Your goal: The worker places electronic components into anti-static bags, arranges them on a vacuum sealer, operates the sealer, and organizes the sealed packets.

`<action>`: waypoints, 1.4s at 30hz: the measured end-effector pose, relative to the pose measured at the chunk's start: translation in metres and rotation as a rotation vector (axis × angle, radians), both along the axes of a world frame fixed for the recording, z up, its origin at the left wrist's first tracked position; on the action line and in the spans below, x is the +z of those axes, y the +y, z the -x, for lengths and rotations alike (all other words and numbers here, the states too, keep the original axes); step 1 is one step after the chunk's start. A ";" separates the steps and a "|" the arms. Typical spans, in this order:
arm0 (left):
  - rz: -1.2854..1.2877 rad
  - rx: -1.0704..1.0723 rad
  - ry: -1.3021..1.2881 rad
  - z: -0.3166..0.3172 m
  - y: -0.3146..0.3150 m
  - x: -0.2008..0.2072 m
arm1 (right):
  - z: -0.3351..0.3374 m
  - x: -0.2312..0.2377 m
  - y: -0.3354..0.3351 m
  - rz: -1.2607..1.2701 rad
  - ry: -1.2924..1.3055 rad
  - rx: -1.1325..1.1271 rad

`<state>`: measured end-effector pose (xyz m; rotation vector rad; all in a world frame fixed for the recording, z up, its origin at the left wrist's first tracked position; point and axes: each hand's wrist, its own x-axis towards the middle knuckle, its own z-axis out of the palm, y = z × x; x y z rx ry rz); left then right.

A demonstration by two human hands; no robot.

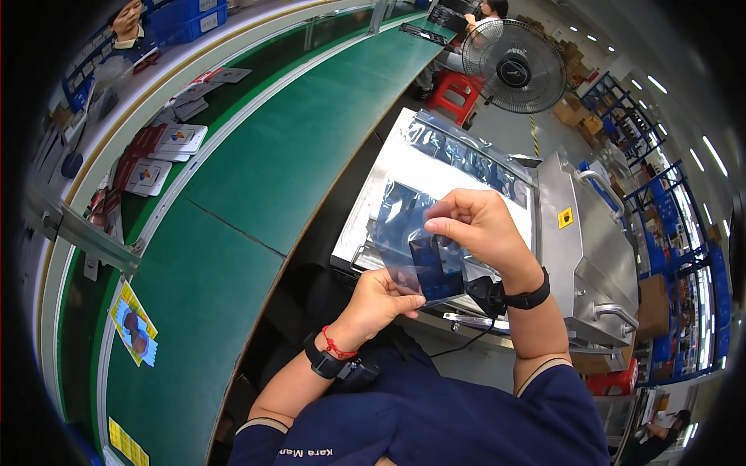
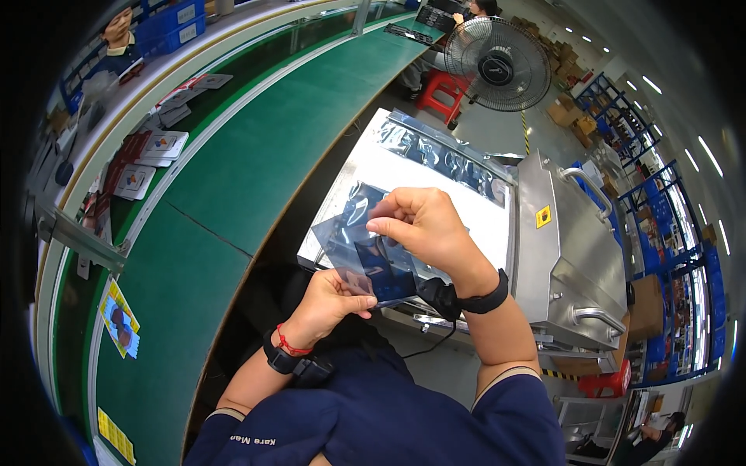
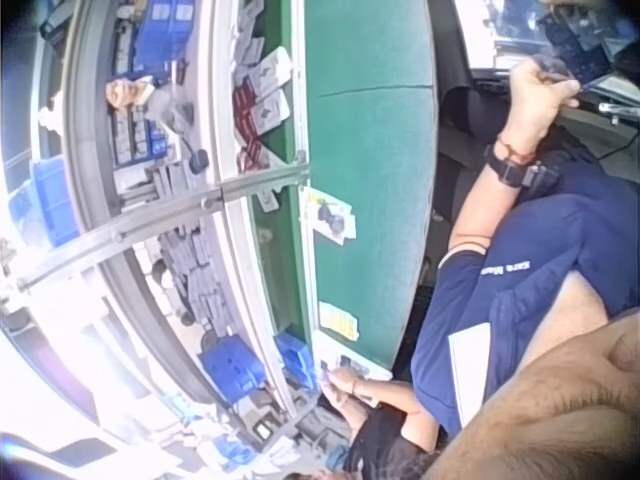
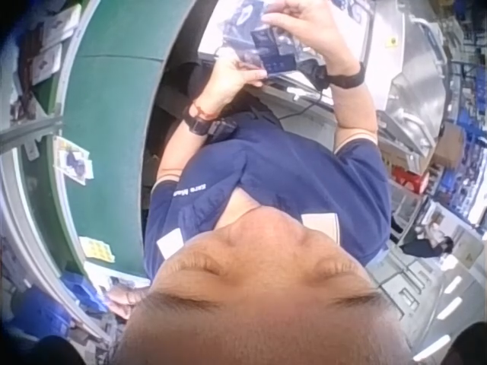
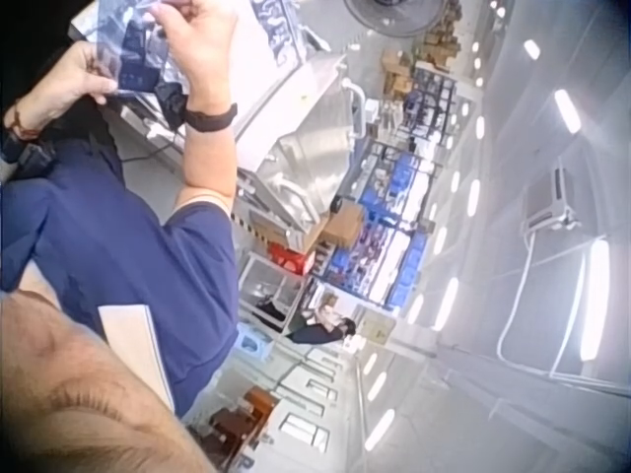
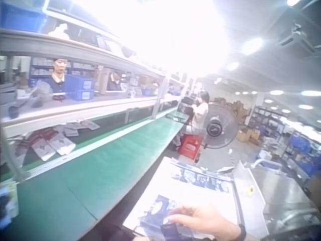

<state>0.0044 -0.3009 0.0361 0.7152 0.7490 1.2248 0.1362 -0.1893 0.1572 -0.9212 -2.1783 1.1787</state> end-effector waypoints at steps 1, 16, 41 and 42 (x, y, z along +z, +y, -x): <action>0.000 0.000 0.000 -0.001 0.000 -0.002 | -0.001 0.006 -0.004 0.103 -0.057 -0.031; 0.052 0.147 -0.246 0.000 0.005 -0.004 | -0.032 -0.025 -0.027 0.144 0.033 -0.178; -0.084 0.312 0.120 0.001 0.003 -0.004 | -0.045 -0.050 -0.034 0.444 0.077 -0.004; -0.105 0.314 0.137 0.002 0.004 -0.002 | -0.043 -0.051 -0.035 0.464 0.101 -0.012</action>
